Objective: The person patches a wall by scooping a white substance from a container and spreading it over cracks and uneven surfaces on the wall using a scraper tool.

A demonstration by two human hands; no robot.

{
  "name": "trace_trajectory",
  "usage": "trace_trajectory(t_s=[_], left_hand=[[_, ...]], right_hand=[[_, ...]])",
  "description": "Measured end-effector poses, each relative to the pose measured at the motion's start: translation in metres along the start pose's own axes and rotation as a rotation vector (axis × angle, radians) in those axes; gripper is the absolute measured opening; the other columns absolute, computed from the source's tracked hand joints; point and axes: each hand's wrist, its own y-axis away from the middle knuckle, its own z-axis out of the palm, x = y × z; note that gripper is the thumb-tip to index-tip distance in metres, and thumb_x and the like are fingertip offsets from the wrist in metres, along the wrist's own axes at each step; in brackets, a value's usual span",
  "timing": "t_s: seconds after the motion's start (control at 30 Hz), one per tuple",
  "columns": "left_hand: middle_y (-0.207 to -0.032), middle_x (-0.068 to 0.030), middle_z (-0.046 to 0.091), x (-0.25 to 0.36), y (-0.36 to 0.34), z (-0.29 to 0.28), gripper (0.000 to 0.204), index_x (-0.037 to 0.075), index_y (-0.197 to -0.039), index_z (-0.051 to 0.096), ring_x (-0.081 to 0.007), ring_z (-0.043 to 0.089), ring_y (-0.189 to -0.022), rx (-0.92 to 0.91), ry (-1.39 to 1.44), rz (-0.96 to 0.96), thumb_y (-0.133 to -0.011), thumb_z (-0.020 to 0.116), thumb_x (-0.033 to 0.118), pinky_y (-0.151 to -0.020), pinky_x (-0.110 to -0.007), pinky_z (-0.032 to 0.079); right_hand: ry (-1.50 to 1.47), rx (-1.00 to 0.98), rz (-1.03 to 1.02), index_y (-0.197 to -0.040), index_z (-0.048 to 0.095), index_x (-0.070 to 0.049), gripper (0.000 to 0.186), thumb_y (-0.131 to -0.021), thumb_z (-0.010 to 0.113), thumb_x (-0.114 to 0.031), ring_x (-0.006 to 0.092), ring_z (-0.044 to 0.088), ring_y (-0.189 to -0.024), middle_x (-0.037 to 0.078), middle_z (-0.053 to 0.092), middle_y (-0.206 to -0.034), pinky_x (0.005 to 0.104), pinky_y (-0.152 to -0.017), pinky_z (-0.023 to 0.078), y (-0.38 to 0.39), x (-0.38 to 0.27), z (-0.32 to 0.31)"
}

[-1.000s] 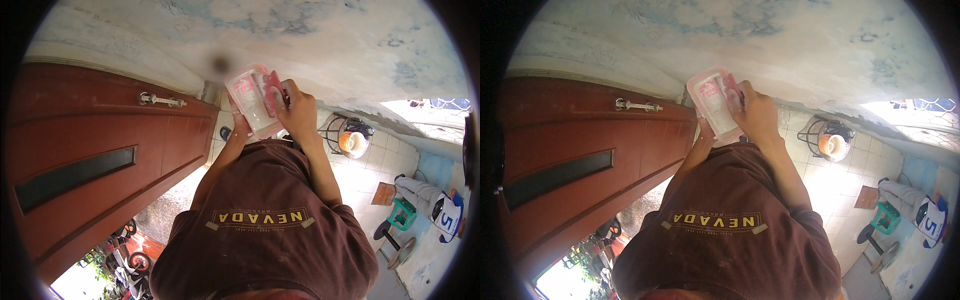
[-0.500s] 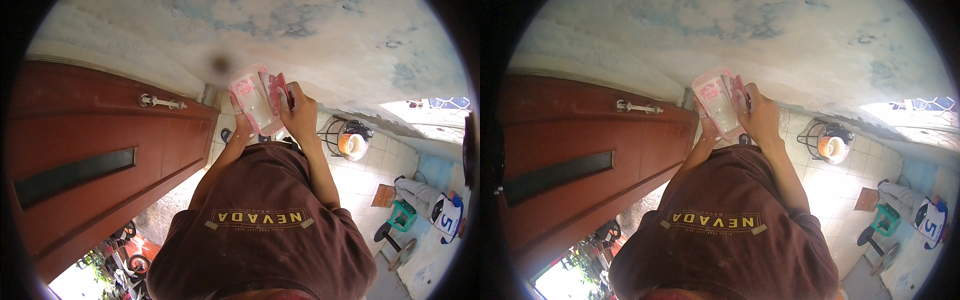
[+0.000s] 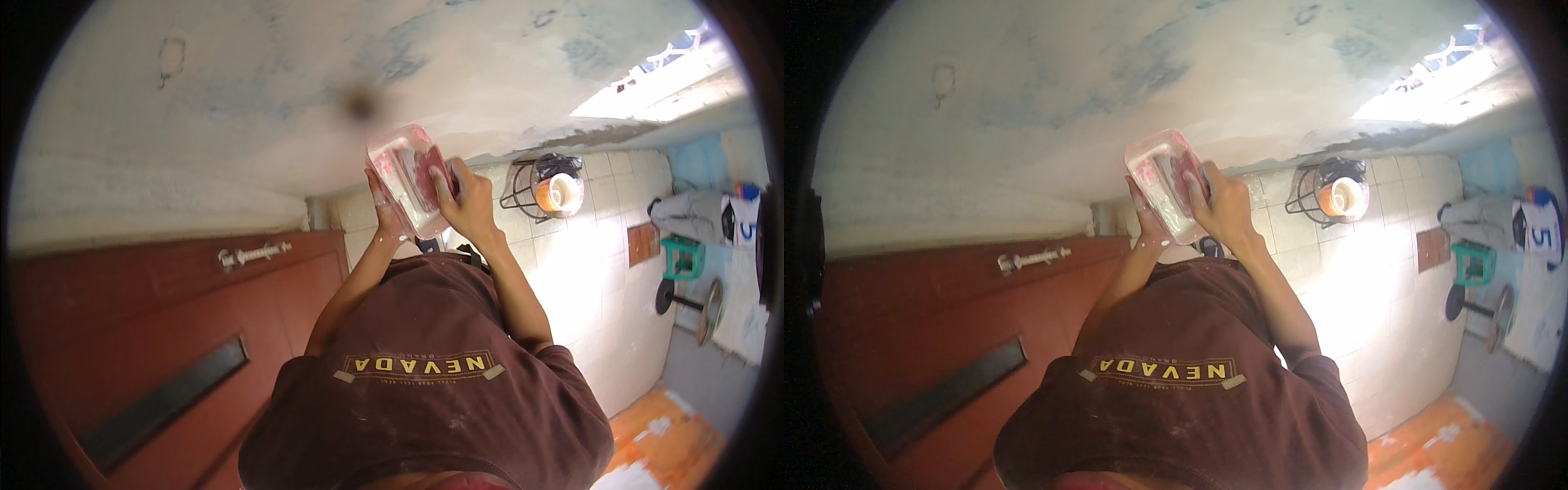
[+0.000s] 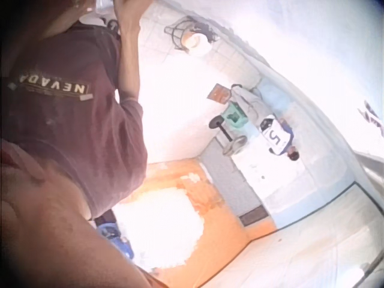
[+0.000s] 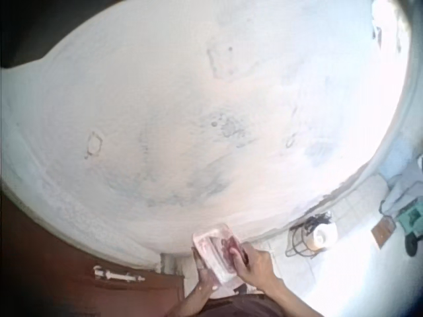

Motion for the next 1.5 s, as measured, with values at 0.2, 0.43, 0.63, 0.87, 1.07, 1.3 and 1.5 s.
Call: trace_trajectory(t_s=[0.2,0.43,0.63,0.87,1.07,1.3,1.5], left_hand=[[-0.151,-0.0117,0.050,-0.006,-0.018,0.016,0.090,0.014,-0.157,0.036,-0.0290,0.054,-0.135,-0.049,-0.059,-0.130,-0.096,0.038,0.080,-0.116,-0.048,0.046],[-0.152,-0.0099,0.049,-0.038,-0.007,0.029,0.089,0.015,-0.156,0.038,-0.0291,0.052,-0.137,-0.064,-0.068,-0.331,-0.096,0.035,0.081,-0.117,-0.046,0.043],[-0.157,-0.0109,0.045,-0.072,-0.012,0.011,0.090,0.015,-0.159,0.035,-0.0300,0.049,-0.141,-0.082,-0.083,-0.546,-0.097,0.033,0.081,-0.119,-0.047,0.041],[-0.157,-0.0103,0.045,-0.120,-0.036,0.027,0.087,0.016,-0.159,0.034,-0.0294,0.051,-0.140,-0.134,-0.073,-0.640,-0.099,0.032,0.078,-0.117,-0.049,0.044],[-0.155,-0.0135,0.049,-0.172,-0.075,0.065,0.090,0.014,-0.159,0.035,-0.0343,0.053,-0.138,-0.149,-0.009,-0.669,-0.097,0.036,0.080,-0.116,-0.054,0.045],[-0.154,-0.0141,0.049,-0.214,-0.119,0.127,0.091,0.014,-0.158,0.035,-0.0355,0.054,-0.137,-0.261,-0.014,-0.574,-0.096,0.037,0.081,-0.116,-0.055,0.044],[-0.150,-0.0141,0.053,-0.244,-0.137,0.139,0.090,0.014,-0.157,0.038,-0.0374,0.055,-0.134,-0.118,-0.034,-0.413,-0.095,0.039,0.080,-0.113,-0.057,0.046]], right_hand=[[0.030,0.319,0.139,-0.094,0.065,-0.001,0.016,-0.099,0.070,-0.015,0.0153,0.053,-0.050,0.011,0.058,-0.062,0.0299,-0.050,0.042,0.022,-0.021,-0.023],[0.315,0.085,0.277,-0.101,0.060,-0.003,0.016,-0.098,0.065,-0.018,0.0412,0.065,-0.059,0.021,0.063,-0.065,0.0472,-0.053,0.049,0.030,-0.017,-0.039],[0.470,0.029,0.426,-0.101,0.059,-0.003,0.023,-0.101,0.059,-0.026,0.0447,0.066,-0.065,0.023,0.065,-0.070,0.0514,-0.058,0.049,0.048,-0.003,-0.054],[0.250,0.602,0.444,-0.099,0.062,-0.002,0.015,-0.100,0.066,-0.016,0.0299,0.059,-0.049,0.017,0.062,-0.064,0.0381,-0.049,0.044,0.058,0.013,-0.096],[-0.254,0.715,0.463,-0.110,0.064,-0.002,0.018,-0.103,0.066,-0.019,0.0058,0.052,-0.060,-0.001,0.065,-0.077,0.0245,-0.054,0.042,0.052,0.082,-0.139],[-0.822,0.403,0.439,-0.126,0.056,-0.001,0.035,-0.097,0.073,-0.010,0.0082,0.067,-0.097,0.005,0.070,-0.109,0.0243,-0.084,0.053,0.004,0.148,-0.231],[-1.084,0.302,0.417,-0.140,0.047,-0.001,0.046,-0.100,0.069,-0.012,0.0167,0.060,-0.118,0.008,0.062,-0.128,0.0332,-0.102,0.050,-0.068,0.163,-0.280]])
